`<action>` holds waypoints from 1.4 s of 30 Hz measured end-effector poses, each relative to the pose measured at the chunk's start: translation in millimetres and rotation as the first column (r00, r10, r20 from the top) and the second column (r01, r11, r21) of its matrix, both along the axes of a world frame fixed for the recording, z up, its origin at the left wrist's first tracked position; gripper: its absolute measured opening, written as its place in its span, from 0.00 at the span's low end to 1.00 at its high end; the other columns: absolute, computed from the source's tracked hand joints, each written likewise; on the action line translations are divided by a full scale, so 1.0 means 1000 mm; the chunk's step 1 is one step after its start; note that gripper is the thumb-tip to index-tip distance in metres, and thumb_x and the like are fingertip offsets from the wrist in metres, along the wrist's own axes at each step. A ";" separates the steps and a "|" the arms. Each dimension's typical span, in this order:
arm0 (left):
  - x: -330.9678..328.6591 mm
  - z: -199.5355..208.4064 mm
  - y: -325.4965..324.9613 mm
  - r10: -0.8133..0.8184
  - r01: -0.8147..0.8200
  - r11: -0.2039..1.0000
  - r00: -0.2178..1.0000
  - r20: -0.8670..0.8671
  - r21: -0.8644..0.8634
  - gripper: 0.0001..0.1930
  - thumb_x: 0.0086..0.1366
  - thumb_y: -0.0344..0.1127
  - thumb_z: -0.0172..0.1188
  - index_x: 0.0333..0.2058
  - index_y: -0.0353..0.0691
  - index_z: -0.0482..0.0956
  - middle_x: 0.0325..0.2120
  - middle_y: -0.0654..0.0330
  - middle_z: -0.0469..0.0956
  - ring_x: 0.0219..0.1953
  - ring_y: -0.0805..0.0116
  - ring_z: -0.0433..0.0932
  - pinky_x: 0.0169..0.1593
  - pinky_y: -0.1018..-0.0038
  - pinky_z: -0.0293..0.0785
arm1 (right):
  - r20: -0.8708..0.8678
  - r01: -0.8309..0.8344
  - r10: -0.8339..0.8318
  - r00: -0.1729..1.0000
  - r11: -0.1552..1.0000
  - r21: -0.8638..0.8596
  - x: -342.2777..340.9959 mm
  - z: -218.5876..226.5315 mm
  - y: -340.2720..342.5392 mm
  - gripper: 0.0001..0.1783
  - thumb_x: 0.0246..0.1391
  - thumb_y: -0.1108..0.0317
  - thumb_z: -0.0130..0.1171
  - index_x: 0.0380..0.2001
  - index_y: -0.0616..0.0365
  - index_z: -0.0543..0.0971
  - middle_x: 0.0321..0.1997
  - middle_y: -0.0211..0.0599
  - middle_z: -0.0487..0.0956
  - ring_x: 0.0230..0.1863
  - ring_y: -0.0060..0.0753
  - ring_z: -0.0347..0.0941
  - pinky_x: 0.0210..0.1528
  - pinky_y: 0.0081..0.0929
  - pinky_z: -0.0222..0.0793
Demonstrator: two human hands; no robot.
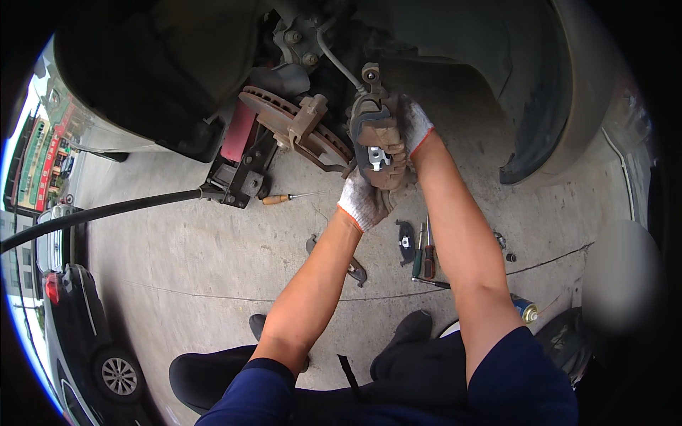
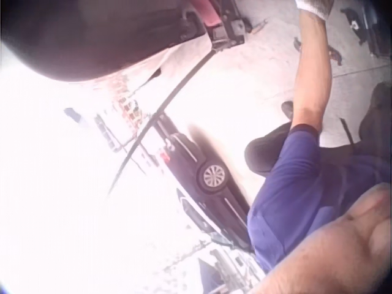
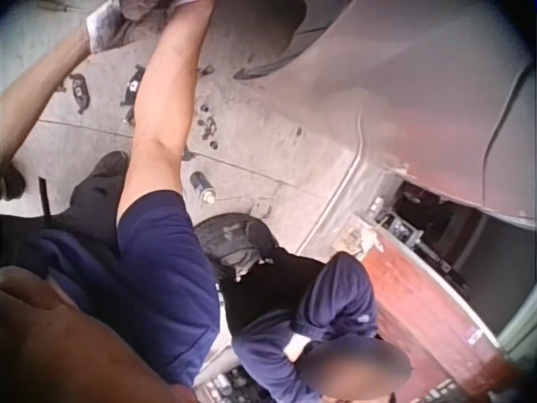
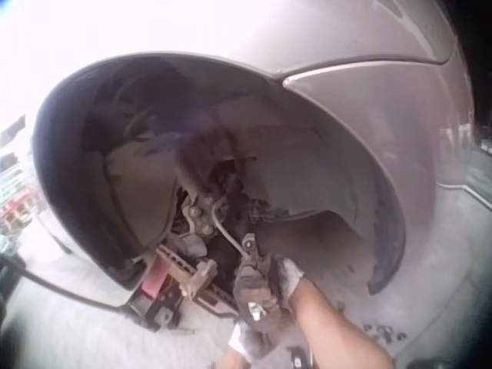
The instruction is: The person removes the brake caliper from the rotor, then uses a screwdriver to compress the caliper piston. Afterward, they install new brake pads into the caliper and reattach the caliper to the rotor.
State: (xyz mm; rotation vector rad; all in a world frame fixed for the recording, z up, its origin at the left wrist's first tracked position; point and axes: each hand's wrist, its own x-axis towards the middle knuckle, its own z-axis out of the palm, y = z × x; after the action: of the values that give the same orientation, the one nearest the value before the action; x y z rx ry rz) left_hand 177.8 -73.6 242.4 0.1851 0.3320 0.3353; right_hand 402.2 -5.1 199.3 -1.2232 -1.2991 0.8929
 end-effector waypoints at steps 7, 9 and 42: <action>-0.115 0.091 0.010 0.149 0.379 0.773 0.670 -0.727 0.508 0.29 0.82 0.45 0.54 0.71 0.30 0.65 0.52 0.43 0.82 0.52 0.47 0.87 0.58 0.54 0.87 | -0.764 0.136 -0.319 0.562 0.946 -0.295 -0.033 0.039 -0.011 0.18 0.72 0.55 0.59 0.52 0.57 0.83 0.51 0.41 0.86 0.51 0.39 0.82 0.54 0.39 0.80; -0.132 0.118 0.019 0.249 0.362 0.696 0.688 -0.682 0.620 0.25 0.81 0.41 0.57 0.67 0.30 0.70 0.52 0.43 0.82 0.51 0.48 0.87 0.57 0.56 0.87 | -0.837 0.155 -0.372 0.401 0.928 -0.338 -0.059 0.086 -0.037 0.19 0.72 0.54 0.59 0.52 0.58 0.82 0.51 0.41 0.86 0.51 0.41 0.82 0.55 0.40 0.80; -0.117 0.107 0.075 0.539 0.576 -0.042 0.701 -0.467 0.816 0.49 0.54 0.51 0.84 0.67 0.35 0.67 0.57 0.39 0.82 0.59 0.41 0.83 0.62 0.56 0.81 | -0.738 0.425 -0.347 0.579 0.901 -0.091 -0.039 0.057 -0.035 0.23 0.69 0.59 0.66 0.60 0.63 0.81 0.56 0.42 0.85 0.52 0.40 0.83 0.56 0.40 0.82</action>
State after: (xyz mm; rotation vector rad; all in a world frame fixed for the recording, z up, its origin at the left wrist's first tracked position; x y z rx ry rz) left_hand 61.1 1.6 349.2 2.0416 0.8659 0.4062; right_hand 363.0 -40.6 256.1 -0.8509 -0.3679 0.8501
